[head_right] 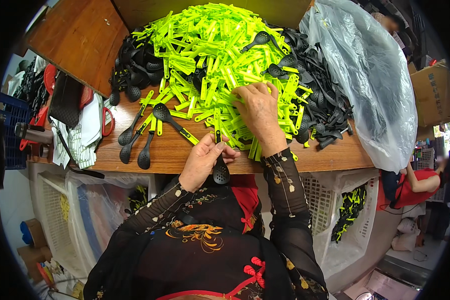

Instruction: Assembling neon green plastic handles onto black components for toy manufacturing.

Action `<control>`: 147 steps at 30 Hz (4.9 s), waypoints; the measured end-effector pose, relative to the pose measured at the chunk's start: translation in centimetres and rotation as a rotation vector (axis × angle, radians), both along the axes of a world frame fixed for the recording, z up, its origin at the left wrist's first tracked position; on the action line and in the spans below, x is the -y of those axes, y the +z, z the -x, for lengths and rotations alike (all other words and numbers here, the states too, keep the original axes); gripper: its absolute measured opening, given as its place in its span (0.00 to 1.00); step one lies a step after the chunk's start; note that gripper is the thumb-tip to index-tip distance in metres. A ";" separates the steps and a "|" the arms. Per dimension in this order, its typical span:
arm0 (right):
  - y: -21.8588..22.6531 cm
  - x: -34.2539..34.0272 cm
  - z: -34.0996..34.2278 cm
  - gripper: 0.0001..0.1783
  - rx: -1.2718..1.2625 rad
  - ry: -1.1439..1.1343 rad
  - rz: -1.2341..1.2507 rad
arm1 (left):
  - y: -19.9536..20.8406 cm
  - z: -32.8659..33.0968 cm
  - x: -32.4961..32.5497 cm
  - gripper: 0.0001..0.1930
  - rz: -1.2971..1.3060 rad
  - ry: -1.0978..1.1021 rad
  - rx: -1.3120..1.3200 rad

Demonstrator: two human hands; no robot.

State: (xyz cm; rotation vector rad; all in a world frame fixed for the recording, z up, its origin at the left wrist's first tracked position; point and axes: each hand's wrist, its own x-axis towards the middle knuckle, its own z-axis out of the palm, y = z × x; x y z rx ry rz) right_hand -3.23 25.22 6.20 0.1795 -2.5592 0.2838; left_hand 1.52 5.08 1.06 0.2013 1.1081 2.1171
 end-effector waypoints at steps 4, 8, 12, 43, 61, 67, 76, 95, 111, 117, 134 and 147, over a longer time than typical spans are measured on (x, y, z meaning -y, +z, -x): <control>0.4 -0.2 -0.4 0.09 0.084 -0.025 -0.030 | 0.1 0.0 0.1 0.08 -0.018 0.004 0.006; -0.7 -2.1 -0.4 0.08 0.101 -0.004 0.155 | 0.0 -0.2 0.0 0.08 -0.037 0.006 0.023; -0.6 -2.1 -0.8 0.08 0.135 0.016 0.349 | -0.1 -0.1 0.2 0.08 -0.022 0.007 0.020; -1.5 -5.1 1.1 0.11 -0.103 -0.038 0.104 | -0.3 -0.1 0.1 0.13 0.019 -0.012 -0.003; -0.2 -2.5 -0.6 0.10 -0.031 -0.100 -0.065 | 0.0 -0.1 0.0 0.13 0.060 -0.003 -0.028; -0.8 -4.7 -0.9 0.09 -0.063 -0.102 0.178 | -0.1 -0.2 0.0 0.14 0.044 -0.027 -0.016; 2.0 -3.4 -2.4 0.19 0.299 -0.017 0.827 | 0.1 0.0 0.0 0.13 0.053 -0.001 -0.021; -0.4 -1.8 -1.4 0.12 0.032 0.002 0.011 | 0.0 -0.1 0.0 0.13 0.054 0.008 -0.024; -0.2 -1.9 -1.5 0.13 0.354 0.149 1.273 | 0.0 -0.1 0.0 0.13 0.052 0.004 -0.029; 0.1 -0.6 -2.3 0.21 0.265 0.166 1.099 | -0.1 -0.1 0.0 0.13 0.043 0.009 -0.017; 6.6 0.5 -6.2 0.11 0.472 0.352 0.636 | 2.1 0.1 0.5 0.14 0.005 0.057 -0.135; 7.3 0.7 -6.8 0.12 0.473 0.386 0.632 | 3.3 -0.7 0.6 0.13 0.092 0.024 -0.241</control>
